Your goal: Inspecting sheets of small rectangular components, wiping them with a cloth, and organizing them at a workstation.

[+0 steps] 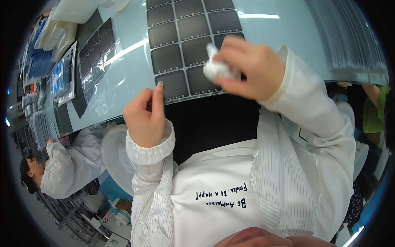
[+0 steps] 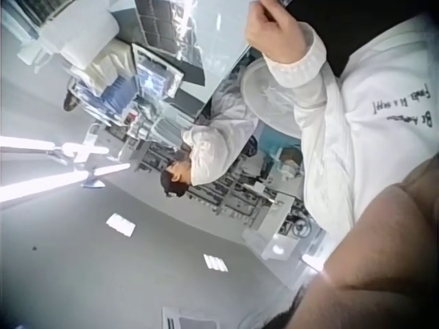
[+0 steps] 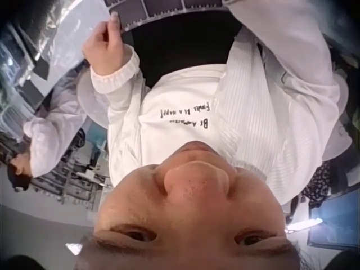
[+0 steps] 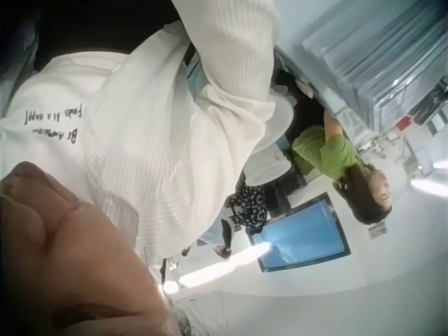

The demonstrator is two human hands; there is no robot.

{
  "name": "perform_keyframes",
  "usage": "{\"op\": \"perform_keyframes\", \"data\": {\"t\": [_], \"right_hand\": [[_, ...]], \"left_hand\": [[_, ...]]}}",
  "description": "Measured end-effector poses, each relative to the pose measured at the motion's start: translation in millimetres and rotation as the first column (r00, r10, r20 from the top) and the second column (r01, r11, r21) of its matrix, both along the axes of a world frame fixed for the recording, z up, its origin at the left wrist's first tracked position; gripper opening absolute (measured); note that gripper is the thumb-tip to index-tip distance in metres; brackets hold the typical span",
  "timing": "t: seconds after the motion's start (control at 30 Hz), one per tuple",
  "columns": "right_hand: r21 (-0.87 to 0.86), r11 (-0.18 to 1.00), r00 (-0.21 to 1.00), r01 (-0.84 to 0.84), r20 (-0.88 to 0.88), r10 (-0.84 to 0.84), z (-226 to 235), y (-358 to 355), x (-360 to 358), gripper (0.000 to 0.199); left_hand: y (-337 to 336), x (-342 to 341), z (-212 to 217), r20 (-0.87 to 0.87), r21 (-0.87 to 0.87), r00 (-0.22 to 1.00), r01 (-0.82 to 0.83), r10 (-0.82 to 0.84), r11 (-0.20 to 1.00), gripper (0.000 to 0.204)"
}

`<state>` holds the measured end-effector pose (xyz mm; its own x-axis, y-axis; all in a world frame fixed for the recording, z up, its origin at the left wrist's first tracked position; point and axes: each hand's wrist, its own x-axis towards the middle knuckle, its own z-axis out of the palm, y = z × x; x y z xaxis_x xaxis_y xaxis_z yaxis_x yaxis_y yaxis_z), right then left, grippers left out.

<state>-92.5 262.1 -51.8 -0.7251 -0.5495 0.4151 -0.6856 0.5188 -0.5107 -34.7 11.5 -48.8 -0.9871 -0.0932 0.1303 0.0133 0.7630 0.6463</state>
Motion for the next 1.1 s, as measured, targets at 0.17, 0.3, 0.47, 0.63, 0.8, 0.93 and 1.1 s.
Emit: {"op": "perform_keyframes", "data": {"t": [0.17,0.3,0.47,0.63,0.8,0.93,1.1], "right_hand": [[-0.098,0.952,0.953,0.29,0.124,-0.277,-4,34,-37,0.027],[-0.019,0.998,0.998,0.057,0.012,-0.057,1,4,-6,0.027],[-0.04,0.993,0.984,-0.113,0.131,0.117,1,7,-41,0.031],[0.107,0.933,0.936,0.343,0.04,-0.349,27,-14,-54,0.023],[0.135,0.959,0.965,-0.251,0.109,0.237,30,-73,-21,0.026],[0.051,0.982,0.971,-0.183,0.166,0.172,25,-74,-68,0.023],[0.107,0.946,0.936,0.305,-0.218,-0.277,10,-58,-88,0.022]], "left_hand": [[7,2,1,-0.205,-0.341,0.979,-0.078,0.007,0.937,0.039],[0,7,-11,-0.288,-0.245,0.957,-0.093,0.02,0.965,0.035],[-10,14,-14,-0.248,-0.082,0.967,-0.086,0.063,0.993,0.013],[-13,11,-19,-0.313,-0.207,0.947,0.004,-0.07,0.978,0.026],[-16,11,-25,-0.347,-0.197,0.936,-0.009,-0.061,0.98,0.029],[-18,13,-28,-0.373,-0.206,0.927,-0.043,-0.037,0.978,0.03],[-15,6,-30,-0.414,-0.178,0.907,0.002,-0.077,0.984,0.03]]}}
